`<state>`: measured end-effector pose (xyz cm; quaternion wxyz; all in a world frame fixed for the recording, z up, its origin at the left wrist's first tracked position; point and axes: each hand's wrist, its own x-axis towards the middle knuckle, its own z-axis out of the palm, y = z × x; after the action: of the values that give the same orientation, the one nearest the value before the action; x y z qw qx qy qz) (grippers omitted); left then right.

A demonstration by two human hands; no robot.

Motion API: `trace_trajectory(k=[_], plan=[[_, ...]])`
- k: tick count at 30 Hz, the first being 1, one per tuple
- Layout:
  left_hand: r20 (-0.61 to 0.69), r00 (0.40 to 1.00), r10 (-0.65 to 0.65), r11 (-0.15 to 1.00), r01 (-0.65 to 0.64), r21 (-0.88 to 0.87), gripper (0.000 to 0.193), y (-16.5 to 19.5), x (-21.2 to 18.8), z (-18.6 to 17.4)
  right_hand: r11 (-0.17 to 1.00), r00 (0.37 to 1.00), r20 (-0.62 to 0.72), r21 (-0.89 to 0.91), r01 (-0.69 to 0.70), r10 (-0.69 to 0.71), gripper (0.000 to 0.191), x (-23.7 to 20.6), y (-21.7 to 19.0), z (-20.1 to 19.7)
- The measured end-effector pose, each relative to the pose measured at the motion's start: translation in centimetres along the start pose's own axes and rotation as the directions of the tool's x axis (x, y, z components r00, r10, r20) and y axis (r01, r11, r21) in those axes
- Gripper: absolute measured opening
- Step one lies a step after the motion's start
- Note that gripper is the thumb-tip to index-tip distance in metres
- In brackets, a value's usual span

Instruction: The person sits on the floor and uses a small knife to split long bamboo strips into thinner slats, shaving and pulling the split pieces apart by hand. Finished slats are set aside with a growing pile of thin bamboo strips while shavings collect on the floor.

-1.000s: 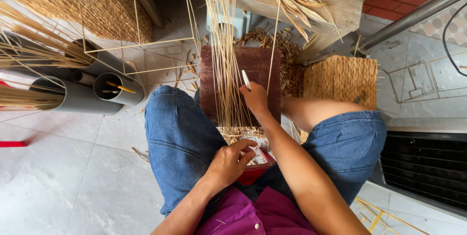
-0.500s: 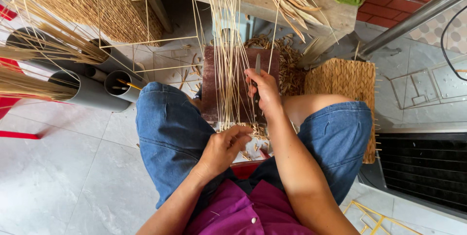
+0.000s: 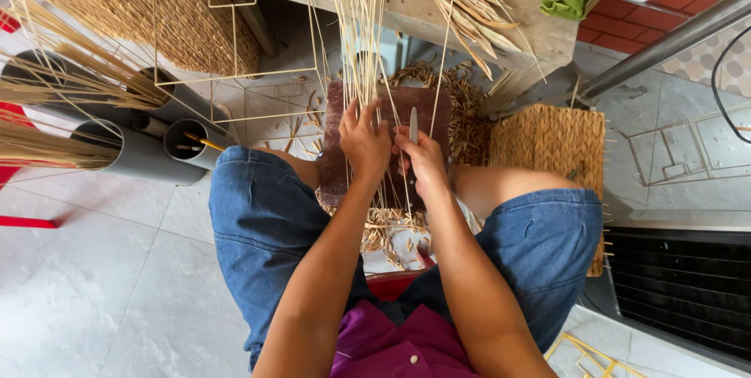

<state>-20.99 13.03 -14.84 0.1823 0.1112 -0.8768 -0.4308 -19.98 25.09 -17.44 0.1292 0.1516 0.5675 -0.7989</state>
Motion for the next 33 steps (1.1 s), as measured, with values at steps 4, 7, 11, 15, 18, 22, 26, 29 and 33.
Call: trace_trajectory(k=[4, 7, 11, 15, 18, 22, 26, 29, 33], plan=[[0.073, 0.996, 0.052, 0.963, -0.069, 0.261, 0.090, -0.6, 0.6, 2.0, 0.997, 0.997, 0.040, 0.053, -0.064, 0.061, 0.034, -0.3, -0.9, -0.7], [0.180, 0.984, -0.019, 0.918, -0.054, 0.393, 0.097, -0.8, 1.0, 3.2, 0.995, 0.992, 0.112, 0.073, -0.062, 0.054, 0.040, -1.5, -2.0, -0.8], [0.141, 0.988, -0.064, 0.925, 0.006, 0.379, 0.096, -1.6, 1.4, 4.0, 0.979, 0.978, 0.207, 0.203, -0.020, -0.022, 0.049, -4.5, -5.4, -1.5], [0.114, 0.992, -0.047, 0.925, 0.000, 0.380, 0.094, -2.5, 1.6, 4.7, 0.957, 0.954, 0.242, 0.266, 0.113, -0.180, 0.053, -8.5, -10.1, -2.4], [0.107, 0.994, -0.026, 0.929, -0.015, 0.369, 0.092, -3.2, 1.5, 5.1, 0.918, 0.922, 0.243, 0.336, 0.212, -0.302, 0.059, -12.2, -13.0, -3.0], [0.097, 0.995, 0.025, 0.935, -0.057, 0.350, 0.091, -3.7, 1.6, 5.0, 0.873, 0.859, 0.240, 0.315, 0.373, -0.453, 0.062, -15.8, -15.3, -3.8], [0.018, 0.996, 0.088, 0.939, -0.089, 0.332, 0.079, -2.8, 1.5, 4.2, 0.904, 0.898, 0.119, 0.129, 0.409, -0.423, 0.050, -15.2, -14.5, -3.3], [-0.040, 0.991, 0.129, 0.991, -0.131, -0.031, 0.055, -0.1, 1.9, 2.9, 0.903, 0.906, 0.062, -0.079, 0.423, -0.419, 0.039, -13.1, -12.5, -2.0], [0.418, 0.906, 0.069, 0.487, 0.335, -0.807, 0.038, 4.0, 2.1, -0.6, 0.913, 0.935, 0.064, -0.202, 0.355, -0.349, 0.033, -11.3, -9.4, -1.0]])
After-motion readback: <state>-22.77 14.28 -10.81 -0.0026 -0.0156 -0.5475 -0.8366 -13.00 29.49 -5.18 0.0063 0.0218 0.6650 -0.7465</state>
